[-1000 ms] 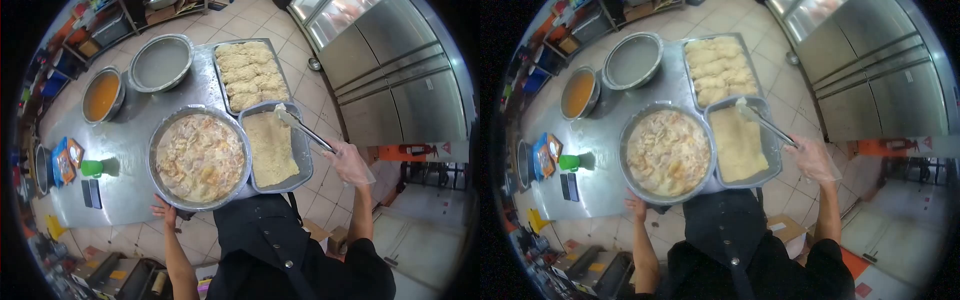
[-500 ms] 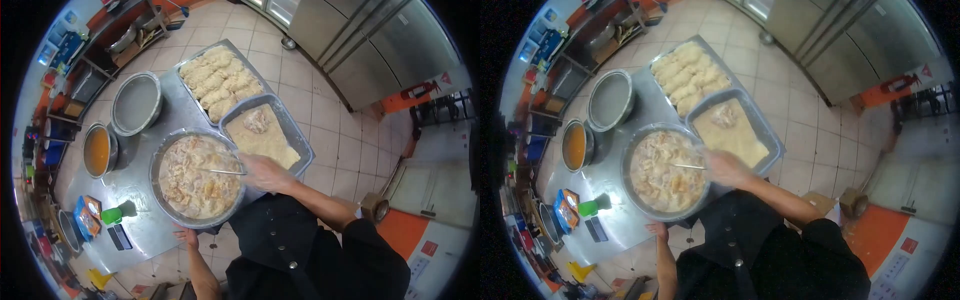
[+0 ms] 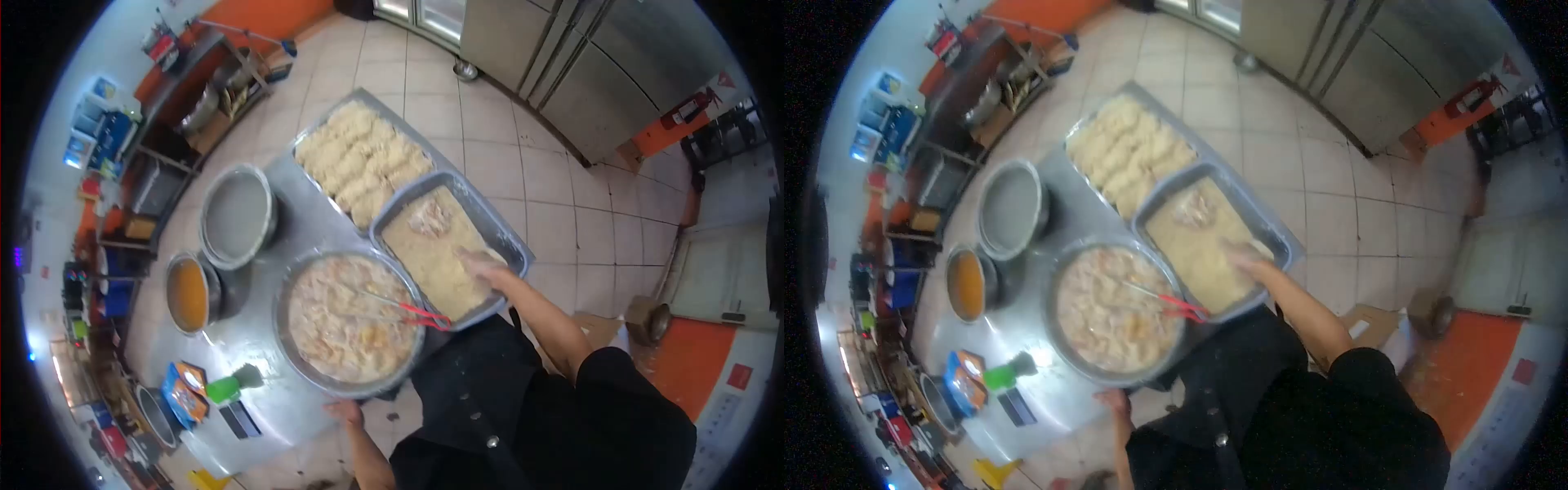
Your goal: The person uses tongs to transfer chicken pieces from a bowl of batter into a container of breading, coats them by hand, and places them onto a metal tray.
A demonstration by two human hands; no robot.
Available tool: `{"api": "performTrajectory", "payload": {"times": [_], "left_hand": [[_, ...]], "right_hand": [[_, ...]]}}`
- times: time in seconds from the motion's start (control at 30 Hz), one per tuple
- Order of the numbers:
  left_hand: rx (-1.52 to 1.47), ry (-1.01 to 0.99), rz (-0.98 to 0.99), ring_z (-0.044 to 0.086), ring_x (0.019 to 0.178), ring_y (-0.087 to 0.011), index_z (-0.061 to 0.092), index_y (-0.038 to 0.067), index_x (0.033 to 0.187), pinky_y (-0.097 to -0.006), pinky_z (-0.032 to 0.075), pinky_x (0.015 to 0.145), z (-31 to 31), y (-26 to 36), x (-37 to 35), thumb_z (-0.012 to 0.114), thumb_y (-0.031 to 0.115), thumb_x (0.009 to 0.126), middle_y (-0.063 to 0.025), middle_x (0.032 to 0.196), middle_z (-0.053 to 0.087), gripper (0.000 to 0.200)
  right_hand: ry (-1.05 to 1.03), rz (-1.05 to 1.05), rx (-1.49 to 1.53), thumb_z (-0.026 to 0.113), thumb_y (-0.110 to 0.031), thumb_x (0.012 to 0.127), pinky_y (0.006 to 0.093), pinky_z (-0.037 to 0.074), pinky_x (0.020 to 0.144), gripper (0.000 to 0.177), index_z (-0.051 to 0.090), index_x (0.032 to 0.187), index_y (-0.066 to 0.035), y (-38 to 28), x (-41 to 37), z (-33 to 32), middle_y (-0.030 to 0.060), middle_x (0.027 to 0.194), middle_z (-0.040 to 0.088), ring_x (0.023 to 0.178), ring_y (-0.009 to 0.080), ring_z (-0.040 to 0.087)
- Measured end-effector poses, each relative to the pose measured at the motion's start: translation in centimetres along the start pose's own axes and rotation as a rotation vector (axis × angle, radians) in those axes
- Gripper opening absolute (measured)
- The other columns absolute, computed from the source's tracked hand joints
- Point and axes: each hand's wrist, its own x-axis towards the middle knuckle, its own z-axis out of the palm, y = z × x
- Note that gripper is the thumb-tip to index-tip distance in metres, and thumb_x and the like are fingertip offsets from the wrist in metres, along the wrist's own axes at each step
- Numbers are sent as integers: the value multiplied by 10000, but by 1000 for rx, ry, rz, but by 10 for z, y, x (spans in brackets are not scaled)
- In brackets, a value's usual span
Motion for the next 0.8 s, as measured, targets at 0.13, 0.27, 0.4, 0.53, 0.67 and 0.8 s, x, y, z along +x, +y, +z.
{"api": "performTrajectory", "payload": {"times": [0.13,0.27,0.4,0.53,0.67,0.8], "left_hand": [[-397,78,-159,-129,1468,-579,-5,62,1616,-626,40,1198,-72,-34,-11,340,593,1026,-379,1596,-168,866],[-749,-607,-19,-118,1447,-633,-66,20,1598,-602,52,1215,-47,-21,-6,279,526,1054,-397,1581,-205,819],[-804,-474,-3,-70,1429,-670,-29,-17,1588,-636,94,1205,-8,-12,-11,259,383,1070,-414,1582,-155,715],[-608,-463,80,-78,1408,-698,39,-3,1597,-689,141,1178,-60,-23,-22,276,336,1069,-363,1617,-122,671],[-1300,-343,-22,-212,1427,-625,-23,97,1618,-673,67,1194,13,-19,-21,329,535,1039,-268,1622,-263,806],[-1600,-476,-247,-308,1437,-539,-75,149,1618,-638,60,1208,-88,-41,-24,445,700,945,-225,1577,-388,1013]], "right_hand": [[-194,-141,963,528,-598,987,549,395,1092,723,462,1483,-76,-19,9,15,96,1534,483,1381,296,470],[-214,-176,1119,593,-533,972,543,462,1018,635,538,1408,-75,-69,-26,-19,84,1432,580,1272,298,577],[-158,35,208,676,-433,924,450,554,834,478,645,1218,-58,-21,-20,-1,101,1039,694,949,251,680],[-62,-453,84,739,-299,878,406,564,718,336,680,1080,-37,17,34,35,88,826,666,794,250,670],[-106,-256,904,690,-226,892,448,552,752,264,678,1060,-22,-52,31,23,141,899,707,867,355,688],[256,-564,-518,612,-193,922,459,539,830,243,676,1052,2,-143,-8,-12,178,962,702,977,398,656]]}}
